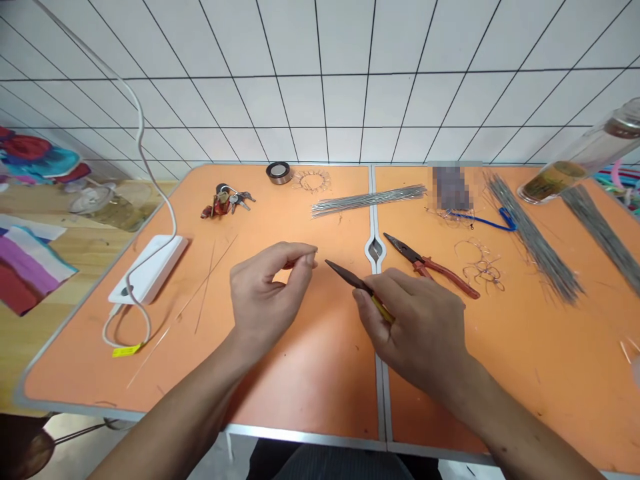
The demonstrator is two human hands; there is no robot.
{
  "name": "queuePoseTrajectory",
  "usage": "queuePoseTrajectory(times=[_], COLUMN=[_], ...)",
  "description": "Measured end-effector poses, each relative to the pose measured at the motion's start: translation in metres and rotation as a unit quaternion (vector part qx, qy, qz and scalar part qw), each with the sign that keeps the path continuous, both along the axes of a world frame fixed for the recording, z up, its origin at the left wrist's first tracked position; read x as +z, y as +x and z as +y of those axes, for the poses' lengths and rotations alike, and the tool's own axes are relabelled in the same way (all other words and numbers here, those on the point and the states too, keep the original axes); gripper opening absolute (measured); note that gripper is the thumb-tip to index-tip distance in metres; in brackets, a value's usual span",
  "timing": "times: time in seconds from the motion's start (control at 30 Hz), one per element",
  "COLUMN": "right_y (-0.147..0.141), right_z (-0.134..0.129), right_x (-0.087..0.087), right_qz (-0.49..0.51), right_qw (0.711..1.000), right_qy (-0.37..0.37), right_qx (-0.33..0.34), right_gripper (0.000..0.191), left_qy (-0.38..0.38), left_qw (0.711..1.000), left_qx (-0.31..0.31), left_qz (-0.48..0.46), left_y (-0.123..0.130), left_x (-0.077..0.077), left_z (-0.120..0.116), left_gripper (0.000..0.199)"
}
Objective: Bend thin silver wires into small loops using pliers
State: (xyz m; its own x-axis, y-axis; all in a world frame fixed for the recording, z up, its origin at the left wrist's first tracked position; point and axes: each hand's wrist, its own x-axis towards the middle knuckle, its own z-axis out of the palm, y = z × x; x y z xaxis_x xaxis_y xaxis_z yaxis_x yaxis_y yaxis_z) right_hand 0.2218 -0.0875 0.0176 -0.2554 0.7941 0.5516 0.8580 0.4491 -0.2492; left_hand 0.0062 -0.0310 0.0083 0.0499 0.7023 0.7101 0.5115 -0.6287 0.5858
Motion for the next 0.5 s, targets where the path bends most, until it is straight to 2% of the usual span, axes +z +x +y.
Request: queuePoseTrajectory(times=[0.2,0.5], right_y=[-0.0006,-0.0017], right_z=[0.0035,0.0023], right_x=[-0.0072,-0.0065], right_qz=[0.005,0.006], right_qw=[1.000,1.000], right_qy=[-0.010,-0.007], right_qx=[0.009,0.015], right_gripper=[0.025,0.024], left_qy=[0.003,0.012], left_qw=[1.000,1.000], left_qx=[-0.015,-0.019], left_qz=[0.009,0.004], left_y=[0.0068,0.0089], left_x=[-0.0050,-0.0073], left_z=[-0.0045,-0.0050], left_gripper=[0.021,0.021])
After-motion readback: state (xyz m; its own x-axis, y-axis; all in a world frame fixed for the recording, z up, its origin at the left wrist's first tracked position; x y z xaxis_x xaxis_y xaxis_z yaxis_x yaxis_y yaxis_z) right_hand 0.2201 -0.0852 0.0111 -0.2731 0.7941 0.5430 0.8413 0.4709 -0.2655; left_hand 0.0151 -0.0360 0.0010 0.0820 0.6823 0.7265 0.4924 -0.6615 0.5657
